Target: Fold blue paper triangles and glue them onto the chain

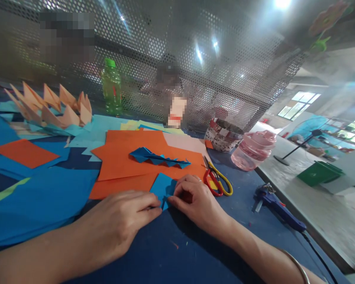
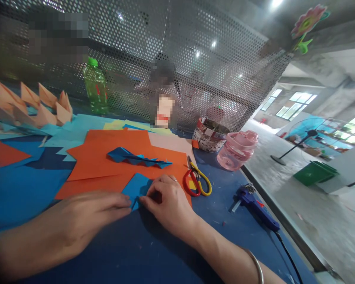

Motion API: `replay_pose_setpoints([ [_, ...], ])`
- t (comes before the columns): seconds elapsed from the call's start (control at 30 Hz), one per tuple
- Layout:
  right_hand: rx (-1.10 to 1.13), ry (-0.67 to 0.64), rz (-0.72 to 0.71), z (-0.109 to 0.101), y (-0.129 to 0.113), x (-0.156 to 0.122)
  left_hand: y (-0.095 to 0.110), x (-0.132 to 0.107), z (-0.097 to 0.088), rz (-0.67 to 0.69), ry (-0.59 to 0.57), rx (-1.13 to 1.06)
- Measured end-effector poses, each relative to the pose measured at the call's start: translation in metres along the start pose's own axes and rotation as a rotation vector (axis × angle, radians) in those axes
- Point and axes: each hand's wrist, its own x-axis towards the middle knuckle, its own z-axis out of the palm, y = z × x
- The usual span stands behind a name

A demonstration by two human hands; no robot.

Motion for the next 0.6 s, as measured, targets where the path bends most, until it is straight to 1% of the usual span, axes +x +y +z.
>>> replay_pose_setpoints([
  [0.23,-0.056,0.004,0.009,0.0005,-0.0035,-0.0005,-0.0017,0.0004,0.0001,0.039,-0.008,-0.008],
  [0.4,-0.066,0.011,0.012,0.0019,-0.005,0.0001,-0.0022,0.0007,0.0019,0.029,0.019,-0.022],
  [0.6,-0.065,0.011,0.013,0.0014,-0.0065,-0.0001,-0.0018,-0.0005,0.0,0.009,0.018,-0.042],
])
